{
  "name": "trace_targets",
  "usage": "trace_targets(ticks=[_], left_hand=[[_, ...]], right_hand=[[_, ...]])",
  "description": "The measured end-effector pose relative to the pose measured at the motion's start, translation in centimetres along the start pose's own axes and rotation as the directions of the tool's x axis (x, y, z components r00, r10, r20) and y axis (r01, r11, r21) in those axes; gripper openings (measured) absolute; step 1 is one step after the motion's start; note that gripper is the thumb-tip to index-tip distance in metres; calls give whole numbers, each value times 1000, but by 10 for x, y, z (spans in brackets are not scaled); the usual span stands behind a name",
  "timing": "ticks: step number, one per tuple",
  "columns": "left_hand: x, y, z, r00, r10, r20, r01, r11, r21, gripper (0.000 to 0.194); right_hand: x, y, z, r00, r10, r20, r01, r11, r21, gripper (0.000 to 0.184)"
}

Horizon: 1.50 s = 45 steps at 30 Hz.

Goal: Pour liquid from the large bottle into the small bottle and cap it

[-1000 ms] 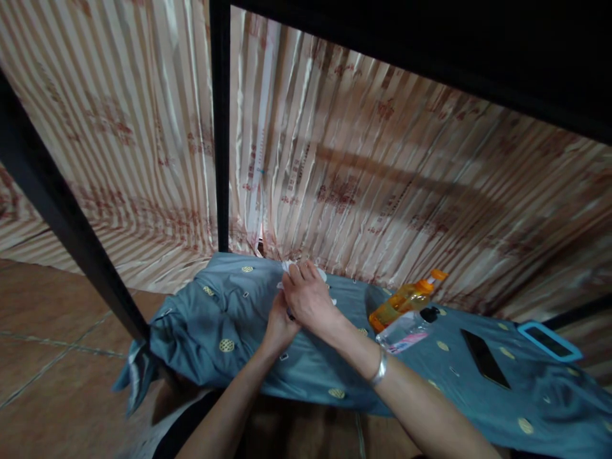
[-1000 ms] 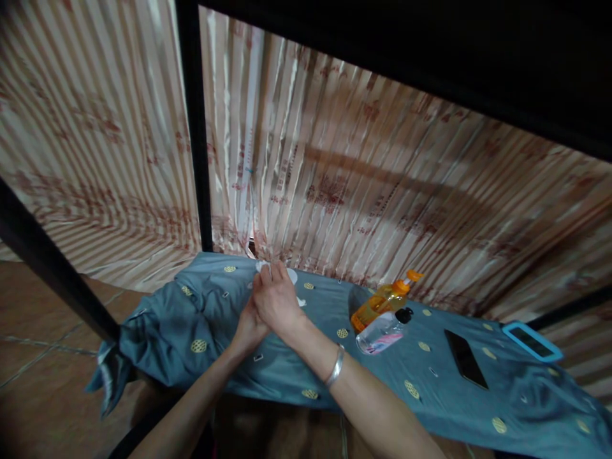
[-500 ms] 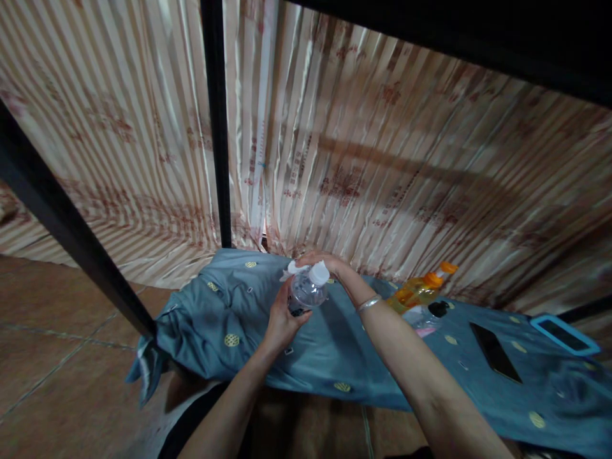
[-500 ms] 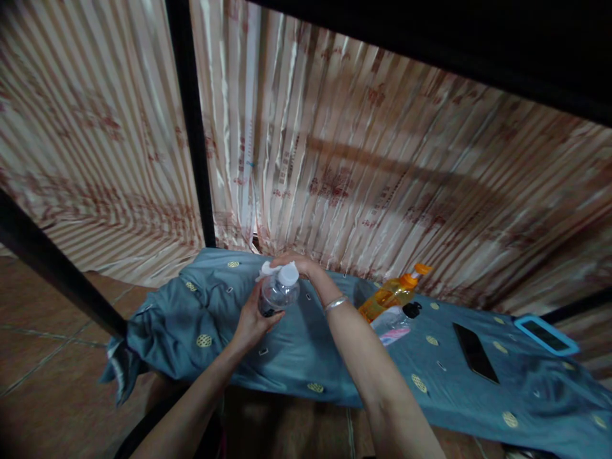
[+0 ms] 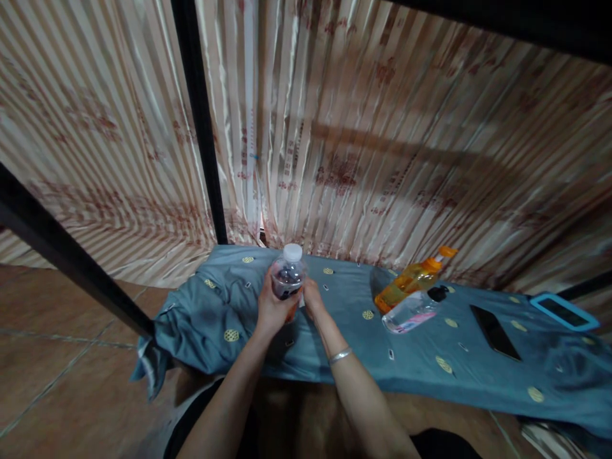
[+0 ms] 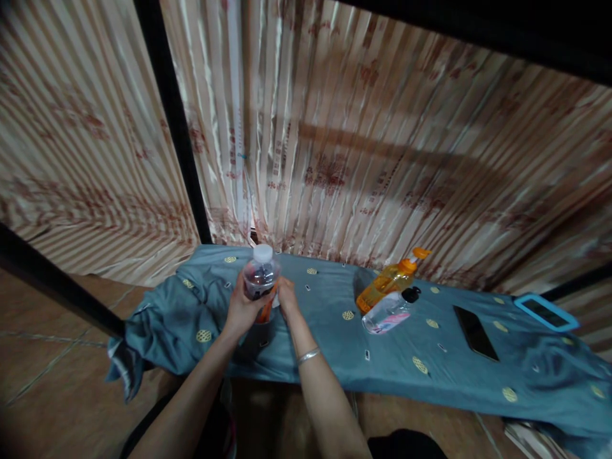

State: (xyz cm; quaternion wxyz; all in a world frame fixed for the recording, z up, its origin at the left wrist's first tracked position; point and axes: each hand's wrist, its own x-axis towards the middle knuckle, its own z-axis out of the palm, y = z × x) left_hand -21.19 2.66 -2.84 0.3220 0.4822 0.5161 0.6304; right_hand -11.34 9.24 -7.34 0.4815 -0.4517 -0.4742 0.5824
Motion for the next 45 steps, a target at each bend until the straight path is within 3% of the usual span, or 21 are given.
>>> trace_targets(ticks=[6, 11, 18, 23, 27, 31, 34, 37, 40, 45], left_hand=[[13, 6, -5, 997, -47, -58, 38, 990, -137, 76], [16, 10, -3, 996, -28, -85, 9, 976, -218, 74], [18, 8, -2, 993, 7, -116, -19, 995, -99, 74], [15, 7, -4, 995, 26, -97, -26, 1000, 1, 73], [15, 6, -5, 995, 22, -93, -20, 1000, 14, 75], [15, 2, -6, 996, 35, -83, -30, 998, 57, 82], [13, -5, -5, 998, 59, -35, -55, 993, 103, 81], [12, -11, -3, 996, 89, 18, -90, 993, 81, 82], [10, -12, -3, 997, 74, 31, -77, 993, 87, 84], [9, -9, -4, 997, 70, 37, -73, 993, 93, 85]], right_hand=[[-8, 4, -1, 980, 193, -49, -174, 949, 265, 35], [-17, 6, -2, 941, 337, -11, -284, 809, 514, 39], [-49, 15, 19, 888, 436, 144, -411, 617, 671, 39], [-71, 16, 16, 883, 442, 158, -424, 607, 672, 35], [-90, 6, -3, 873, 451, 187, -465, 653, 598, 35], [-108, -11, -29, 898, 421, 130, -431, 776, 461, 43], [-114, -19, -52, 946, 325, -23, -308, 916, 258, 44], [-115, -20, -75, 977, 99, -188, -113, 991, -64, 52], [-115, -12, -95, 979, -111, -173, 37, 924, -382, 65], [-115, 16, -116, 972, -195, -130, 74, 782, -619, 74]])
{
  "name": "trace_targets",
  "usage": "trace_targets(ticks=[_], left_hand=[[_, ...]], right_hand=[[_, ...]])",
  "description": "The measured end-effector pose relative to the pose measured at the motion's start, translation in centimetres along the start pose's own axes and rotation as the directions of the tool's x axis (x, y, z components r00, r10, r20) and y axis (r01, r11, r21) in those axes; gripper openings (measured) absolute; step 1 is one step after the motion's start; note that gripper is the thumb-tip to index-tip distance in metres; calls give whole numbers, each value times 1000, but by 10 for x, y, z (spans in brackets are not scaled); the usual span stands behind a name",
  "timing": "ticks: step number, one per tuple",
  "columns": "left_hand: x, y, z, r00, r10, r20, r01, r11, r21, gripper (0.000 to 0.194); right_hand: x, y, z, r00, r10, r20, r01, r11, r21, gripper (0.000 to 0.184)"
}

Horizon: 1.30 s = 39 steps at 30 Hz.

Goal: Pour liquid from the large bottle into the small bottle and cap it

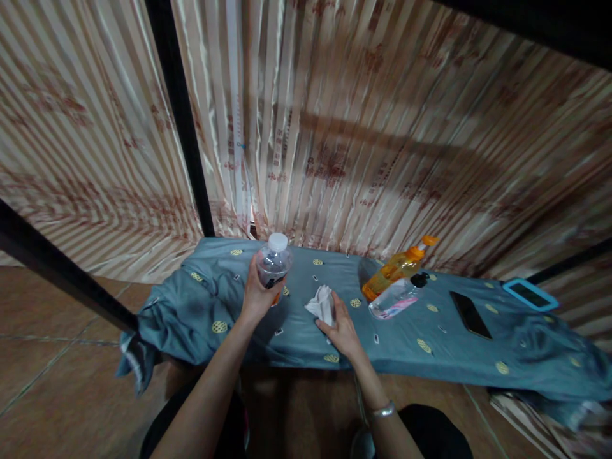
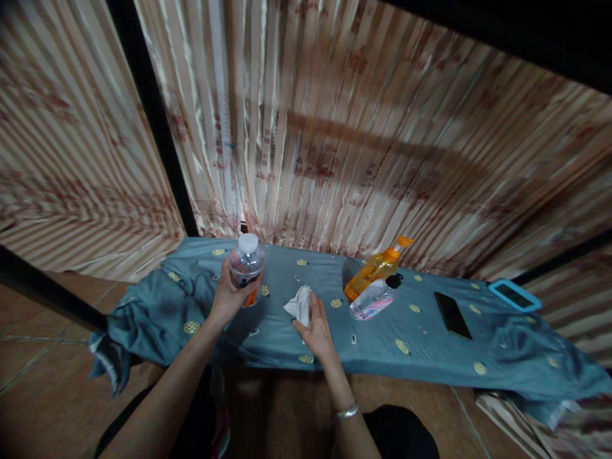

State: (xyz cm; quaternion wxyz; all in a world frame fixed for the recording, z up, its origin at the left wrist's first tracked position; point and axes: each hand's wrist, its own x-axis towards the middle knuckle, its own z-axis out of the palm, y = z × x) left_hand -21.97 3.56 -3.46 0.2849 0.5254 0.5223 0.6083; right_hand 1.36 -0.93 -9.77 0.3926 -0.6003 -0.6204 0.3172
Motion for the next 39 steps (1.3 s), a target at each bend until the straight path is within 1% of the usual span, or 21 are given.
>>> trace_targets(ticks=[2, 4, 6, 8, 11, 14, 16, 18, 20, 23, 26, 28, 30, 32, 34, 36, 39], left_hand=[[0, -1, 0, 1000, 2, 0, -2, 1000, -5, 87], [-1, -3, -1, 1000, 4, -8, -4, 1000, -1, 91], [-2, -5, -1, 1000, 5, -16, -5, 1000, 8, 96], [-2, -5, -1, 1000, 6, -12, -5, 1000, 21, 98], [-4, -3, -2, 1000, 6, 5, -6, 999, 37, 97], [-5, -1, -3, 1000, -5, 12, 4, 999, 50, 97], [-6, -3, -3, 1000, -12, 15, 11, 999, 50, 96], [-6, -5, -3, 1000, -9, 18, 8, 999, 44, 96], [-6, -7, -3, 1000, -2, 18, 1, 999, 41, 96], [-6, -7, -3, 1000, 2, 13, -2, 999, 50, 92], [-5, -5, -3, 1000, 3, 7, -4, 998, 61, 90], [-5, -3, -3, 1000, 2, 8, -3, 998, 68, 90], [-5, -3, -3, 1000, 4, 14, -5, 998, 67, 89], [-5, -4, -3, 1000, 4, 23, -5, 998, 59, 89], [-5, -5, -4, 1000, -1, 26, -1, 998, 57, 89], [-5, -5, -4, 999, 1, 36, -3, 998, 60, 89], [-6, -3, -6, 999, -5, 39, 2, 997, 73, 88]], right_hand=[[0, 11, 2, 998, 12, -55, -15, 999, -41, 70], [1, 20, 2, 994, 36, -105, -43, 997, -61, 60], [3, 27, -1, 989, 55, -135, -65, 995, -70, 48], [5, 32, -5, 985, 69, -158, -82, 993, -79, 42], [5, 36, -12, 981, 69, -181, -89, 991, -103, 42], [0, 32, -15, 983, 16, -181, -47, 985, -167, 47], [-4, 26, -14, 986, -50, -158, 13, 973, -230, 54], [-6, 20, -8, 988, -122, -93, 91, 954, -287, 60], [-5, 18, 2, 985, -168, -36, 147, 934, -327, 55], [-2, 16, 21, 980, -196, -28, 172, 914, -367, 41], [-5, 14, 36, 969, -245, 26, 236, 895, -378, 38], [-10, 13, 38, 955, -284, 85, 295, 880, -372, 39], [-15, 16, 31, 946, -304, 114, 324, 870, -372, 39], [-16, 24, 18, 950, -298, 91, 310, 869, -387, 38], [-12, 37, 2, 961, -275, 20, 259, 876, -408, 38], [-1, 49, -11, 967, -248, -63, 199, 886, -419, 39], [23, 62, -21, 964, -209, -167, 126, 906, -404, 40]])
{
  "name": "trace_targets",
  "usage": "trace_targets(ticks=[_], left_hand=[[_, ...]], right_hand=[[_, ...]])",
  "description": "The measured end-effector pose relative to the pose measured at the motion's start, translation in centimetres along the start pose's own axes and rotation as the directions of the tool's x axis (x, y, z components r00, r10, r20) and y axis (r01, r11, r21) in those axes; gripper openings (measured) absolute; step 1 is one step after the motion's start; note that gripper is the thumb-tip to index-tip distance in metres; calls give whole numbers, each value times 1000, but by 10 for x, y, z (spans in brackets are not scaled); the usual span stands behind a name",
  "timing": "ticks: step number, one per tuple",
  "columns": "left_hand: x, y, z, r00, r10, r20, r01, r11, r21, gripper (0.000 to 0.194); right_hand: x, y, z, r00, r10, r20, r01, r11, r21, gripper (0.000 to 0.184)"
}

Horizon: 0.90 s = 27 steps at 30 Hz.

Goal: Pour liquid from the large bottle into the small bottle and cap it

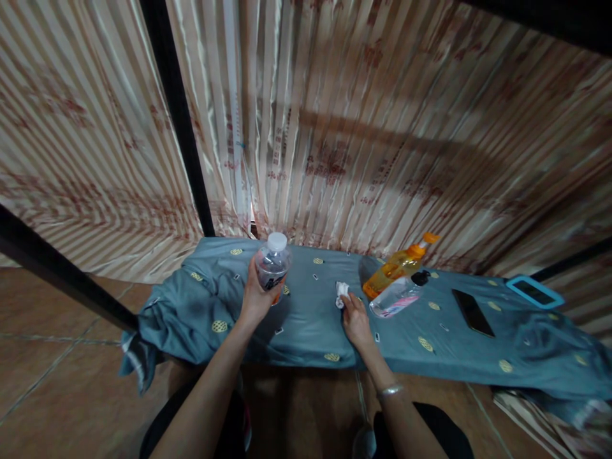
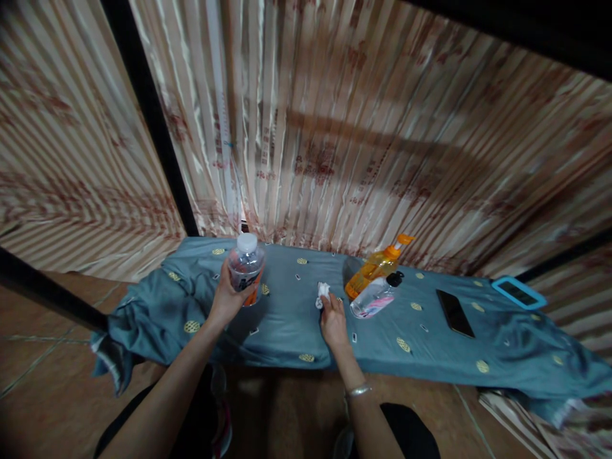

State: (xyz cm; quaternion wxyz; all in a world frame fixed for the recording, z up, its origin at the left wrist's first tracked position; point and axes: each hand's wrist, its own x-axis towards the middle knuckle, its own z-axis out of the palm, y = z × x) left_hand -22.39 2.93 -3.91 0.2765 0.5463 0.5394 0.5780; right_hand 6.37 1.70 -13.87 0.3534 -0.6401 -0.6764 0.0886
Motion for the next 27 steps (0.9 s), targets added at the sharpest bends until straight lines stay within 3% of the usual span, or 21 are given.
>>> trace_targets(ticks=[6, 10, 14, 17, 21, 24, 27], left_hand=[[0, 1, 1, 1000, -27, 0, 27, 998, -55, 89], [0, -1, 3, 999, -49, -4, 48, 995, -85, 88], [0, 1, 2, 999, -45, -5, 45, 998, -45, 89], [-1, 3, 1, 999, -45, 3, 45, 999, -31, 89], [0, 2, 1, 999, -33, 2, 33, 998, -45, 87], [0, 1, -1, 999, -40, -30, 38, 997, -61, 87], [0, 1, -2, 997, -62, -54, 60, 997, -45, 87]], right_hand=[[57, -3, 28, 986, 152, -67, -143, 983, 112, 43], [76, -36, 57, 987, 160, -7, -153, 959, 240, 42], [79, -84, 79, 989, 82, 124, -128, 898, 421, 39], [81, -120, 74, 979, 27, 203, -143, 799, 584, 41], [79, -165, 50, 986, -37, 164, -98, 665, 741, 53], [61, -183, 43, 984, -107, 142, -35, 669, 743, 49], [35, -177, 42, 978, -122, 170, -23, 746, 666, 45]])
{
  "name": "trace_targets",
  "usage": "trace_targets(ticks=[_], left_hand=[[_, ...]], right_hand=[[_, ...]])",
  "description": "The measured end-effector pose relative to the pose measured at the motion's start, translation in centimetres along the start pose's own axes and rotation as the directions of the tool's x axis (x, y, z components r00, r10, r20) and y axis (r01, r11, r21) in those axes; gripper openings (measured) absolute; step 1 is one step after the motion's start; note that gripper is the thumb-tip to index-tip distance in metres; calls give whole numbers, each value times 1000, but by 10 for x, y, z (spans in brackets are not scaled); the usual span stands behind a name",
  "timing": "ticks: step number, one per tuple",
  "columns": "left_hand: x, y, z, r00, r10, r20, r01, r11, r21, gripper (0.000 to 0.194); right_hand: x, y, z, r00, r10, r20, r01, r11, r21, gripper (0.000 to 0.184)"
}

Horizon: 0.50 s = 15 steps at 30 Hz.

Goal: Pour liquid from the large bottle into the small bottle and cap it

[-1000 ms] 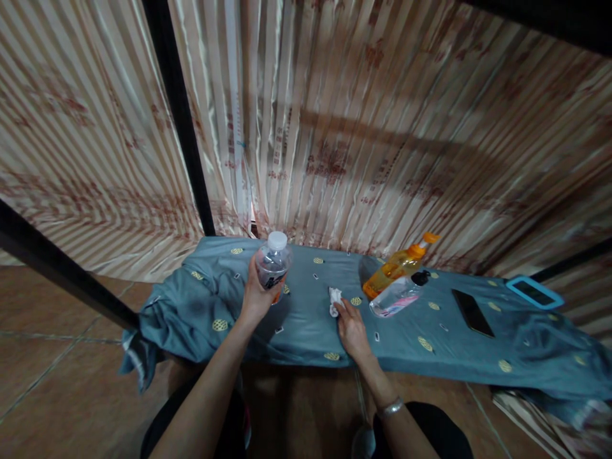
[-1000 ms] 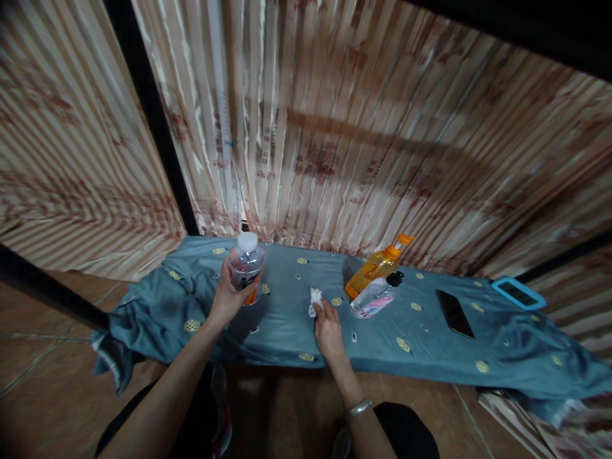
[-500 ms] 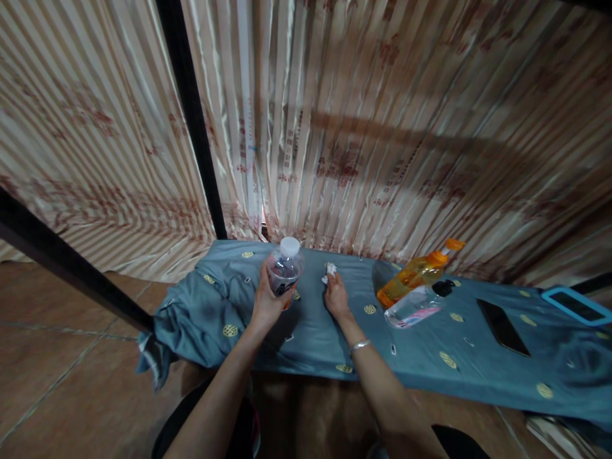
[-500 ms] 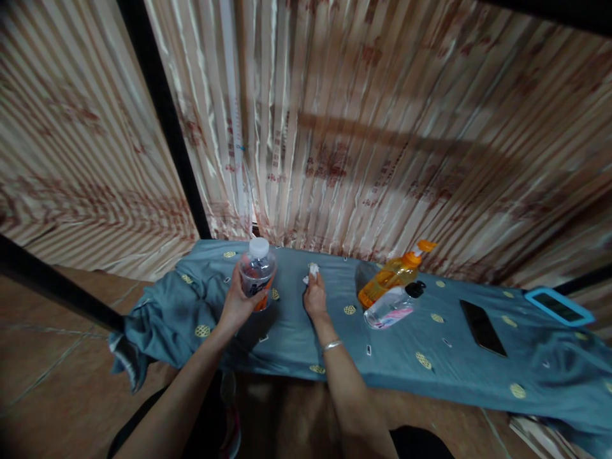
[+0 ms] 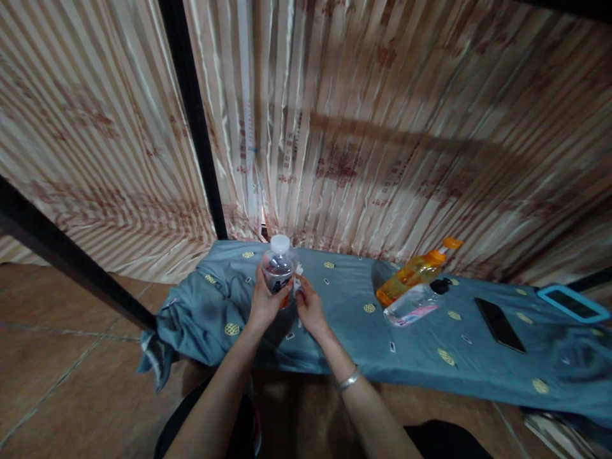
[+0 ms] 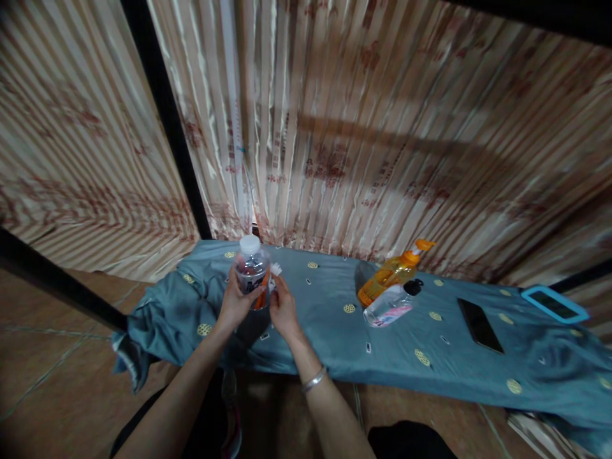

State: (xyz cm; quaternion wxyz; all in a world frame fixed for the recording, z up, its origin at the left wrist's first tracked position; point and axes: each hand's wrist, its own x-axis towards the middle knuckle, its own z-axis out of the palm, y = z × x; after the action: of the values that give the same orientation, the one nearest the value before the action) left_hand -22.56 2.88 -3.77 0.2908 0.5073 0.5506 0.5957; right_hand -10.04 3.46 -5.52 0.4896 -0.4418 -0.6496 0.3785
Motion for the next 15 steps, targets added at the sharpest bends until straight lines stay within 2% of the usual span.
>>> trace_targets(ticks=[4, 6, 9, 12, 15], left_hand=[[-1, -1, 1, 999, 23, 33, -23, 1000, 1, 85], [-1, -3, 3, 998, 41, 43, -40, 999, -13, 87], [0, -5, 3, 999, 38, 40, -38, 999, 15, 88], [0, -5, 3, 999, 34, 37, -35, 998, 46, 88], [0, -4, 3, 999, 28, 37, -30, 999, 44, 89]], right_hand=[[-31, 16, -26, 997, 63, -44, -69, 985, -156, 46], [-40, 22, -45, 994, 73, -80, -89, 969, -231, 52], [-50, 32, -67, 992, 103, -74, -122, 939, -323, 67], [-60, 44, -78, 980, 173, -99, -198, 907, -372, 78], [-67, 51, -82, 970, 195, -147, -239, 883, -405, 74]])
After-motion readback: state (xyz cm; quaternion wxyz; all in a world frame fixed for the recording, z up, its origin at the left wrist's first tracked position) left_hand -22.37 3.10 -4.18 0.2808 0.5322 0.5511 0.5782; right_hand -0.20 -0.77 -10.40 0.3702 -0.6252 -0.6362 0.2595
